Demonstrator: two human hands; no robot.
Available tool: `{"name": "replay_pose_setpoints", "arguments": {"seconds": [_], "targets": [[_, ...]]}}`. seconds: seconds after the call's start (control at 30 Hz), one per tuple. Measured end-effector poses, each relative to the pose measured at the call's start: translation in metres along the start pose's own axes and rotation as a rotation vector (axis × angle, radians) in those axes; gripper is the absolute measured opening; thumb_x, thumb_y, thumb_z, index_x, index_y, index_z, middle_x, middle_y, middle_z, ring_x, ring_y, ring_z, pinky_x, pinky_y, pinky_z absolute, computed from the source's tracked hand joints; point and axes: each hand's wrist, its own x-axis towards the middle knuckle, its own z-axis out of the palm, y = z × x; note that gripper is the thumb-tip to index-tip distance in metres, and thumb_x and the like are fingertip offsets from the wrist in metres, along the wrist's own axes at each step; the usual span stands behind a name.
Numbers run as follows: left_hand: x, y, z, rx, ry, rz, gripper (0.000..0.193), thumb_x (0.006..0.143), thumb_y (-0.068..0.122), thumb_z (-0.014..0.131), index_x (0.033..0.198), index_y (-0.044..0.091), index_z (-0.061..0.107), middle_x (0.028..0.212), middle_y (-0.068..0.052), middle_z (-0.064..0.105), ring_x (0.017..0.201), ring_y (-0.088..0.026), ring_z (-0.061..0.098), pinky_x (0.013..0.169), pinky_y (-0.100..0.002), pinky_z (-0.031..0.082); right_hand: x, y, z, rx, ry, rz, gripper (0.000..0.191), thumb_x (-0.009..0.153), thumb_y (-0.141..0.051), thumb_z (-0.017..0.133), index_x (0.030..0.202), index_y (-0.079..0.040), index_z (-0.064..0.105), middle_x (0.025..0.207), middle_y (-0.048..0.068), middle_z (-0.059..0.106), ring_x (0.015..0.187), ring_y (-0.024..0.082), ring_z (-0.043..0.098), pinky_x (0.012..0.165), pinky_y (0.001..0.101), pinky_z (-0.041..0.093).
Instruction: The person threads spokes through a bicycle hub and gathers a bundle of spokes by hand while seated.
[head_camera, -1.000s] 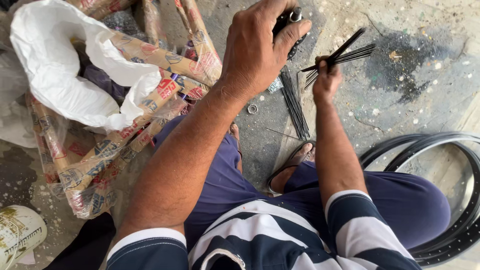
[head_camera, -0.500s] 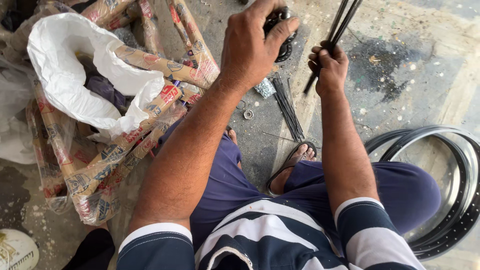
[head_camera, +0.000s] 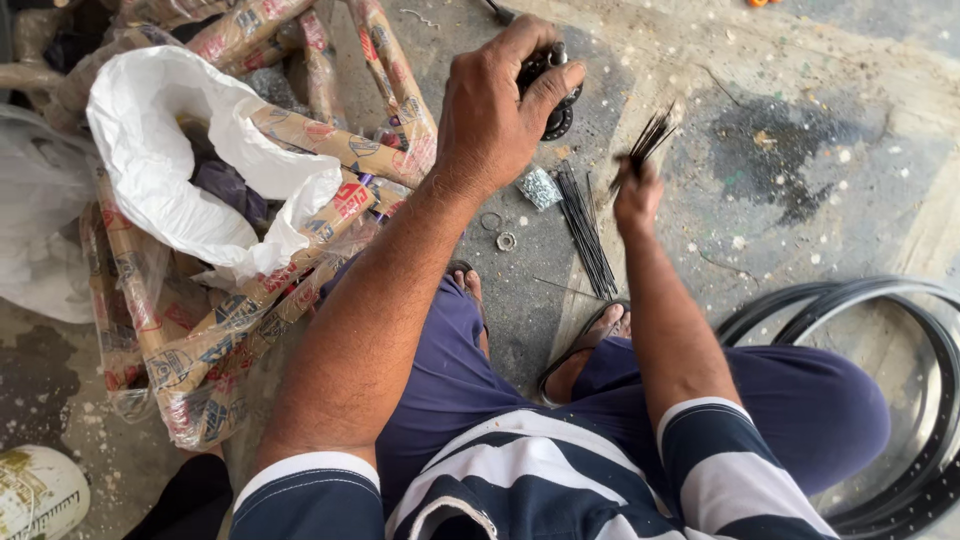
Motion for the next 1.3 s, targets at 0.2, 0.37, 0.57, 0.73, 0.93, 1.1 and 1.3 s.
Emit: {"name": "replay_pose_setpoints", "arguments": {"seconds": [0.2, 0.37, 0.57, 0.73, 0.93, 1.1, 1.3], "targets": [[0.006, -0.005, 0.003, -0.016, 0.002, -0.029, 0.029, 0.102, 0.037, 0.072, 0.106, 0.009, 0.067, 0.092, -0.008, 0.077, 0.086, -0.021, 0.079, 0.076, -0.039, 0.062, 0.009, -0.026, 0.004, 0.458, 0.010, 0.190, 0.010, 0.102, -0.009, 0.063, 0.106, -0.005, 0.071, 0.098, 0.009, 0.079, 0.091, 0.018, 0.077, 0.089, 0.0296, 0.062], [0.002, -0.009, 0.010, -0.091, -0.047, -0.049, 0.035, 0.107, 0.043, 0.064, 0.111, 0.009, 0.066, 0.097, -0.009, 0.077, 0.090, -0.022, 0.079, 0.079, -0.038, 0.063, 0.030, -0.126, -0.024, 0.737, -0.049, 0.026, 0.010, 0.103, -0.007, 0.072, 0.105, 0.001, 0.067, 0.093, 0.015, 0.077, 0.083, 0.028, 0.076, 0.082, 0.0424, 0.065], [-0.018, 0.001, 0.022, -0.695, -0.321, -0.506, 0.041, 0.110, 0.047, 0.053, 0.111, 0.006, 0.054, 0.091, -0.009, 0.069, 0.076, -0.027, 0.069, 0.067, -0.049, 0.060, -0.004, -0.236, -0.089, 0.843, -0.089, 0.002, 0.008, 0.106, -0.009, 0.070, 0.106, -0.001, 0.069, 0.099, 0.016, 0.078, 0.094, 0.028, 0.080, 0.093, 0.0449, 0.069], [-0.043, 0.024, 0.048, -0.341, -0.401, -0.145, 0.055, 0.095, 0.050, 0.066, 0.125, 0.005, 0.059, 0.100, -0.014, 0.072, 0.087, -0.031, 0.067, 0.073, -0.053, 0.058, -0.058, -0.271, -0.131, 0.755, -0.263, -0.154, 0.010, 0.110, -0.012, 0.069, 0.114, -0.002, 0.069, 0.107, 0.014, 0.076, 0.103, 0.026, 0.077, 0.102, 0.0462, 0.065], [-0.066, 0.044, 0.086, -0.084, -0.603, -0.152, 0.043, 0.094, 0.052, 0.071, 0.113, 0.013, 0.070, 0.085, -0.005, 0.078, 0.073, -0.019, 0.074, 0.073, -0.041, 0.059, -0.091, -0.279, -0.114, 0.715, -0.226, -0.205, 0.014, 0.107, -0.017, 0.070, 0.112, -0.004, 0.070, 0.108, 0.012, 0.077, 0.103, 0.023, 0.077, 0.101, 0.0417, 0.064], [-0.069, 0.044, 0.080, 0.012, -0.553, -0.175, 0.033, 0.096, 0.048, 0.067, 0.105, 0.017, 0.074, 0.072, -0.004, 0.072, 0.064, -0.021, 0.071, 0.064, -0.042, 0.055, -0.087, -0.285, -0.137, 0.376, -0.341, -0.257, 0.014, 0.106, -0.019, 0.067, 0.108, -0.005, 0.070, 0.108, 0.013, 0.073, 0.096, 0.015, 0.067, 0.092, 0.0283, 0.054], [-0.060, 0.037, 0.078, 0.015, -0.529, -0.074, 0.051, 0.091, 0.057, 0.071, 0.118, 0.014, 0.065, 0.093, -0.007, 0.069, 0.087, -0.022, 0.070, 0.075, -0.040, 0.054, -0.090, -0.275, -0.145, 0.701, -0.435, -0.143, 0.010, 0.108, -0.014, 0.067, 0.112, -0.005, 0.071, 0.109, 0.015, 0.076, 0.083, 0.016, 0.073, 0.075, 0.0273, 0.062]]}}
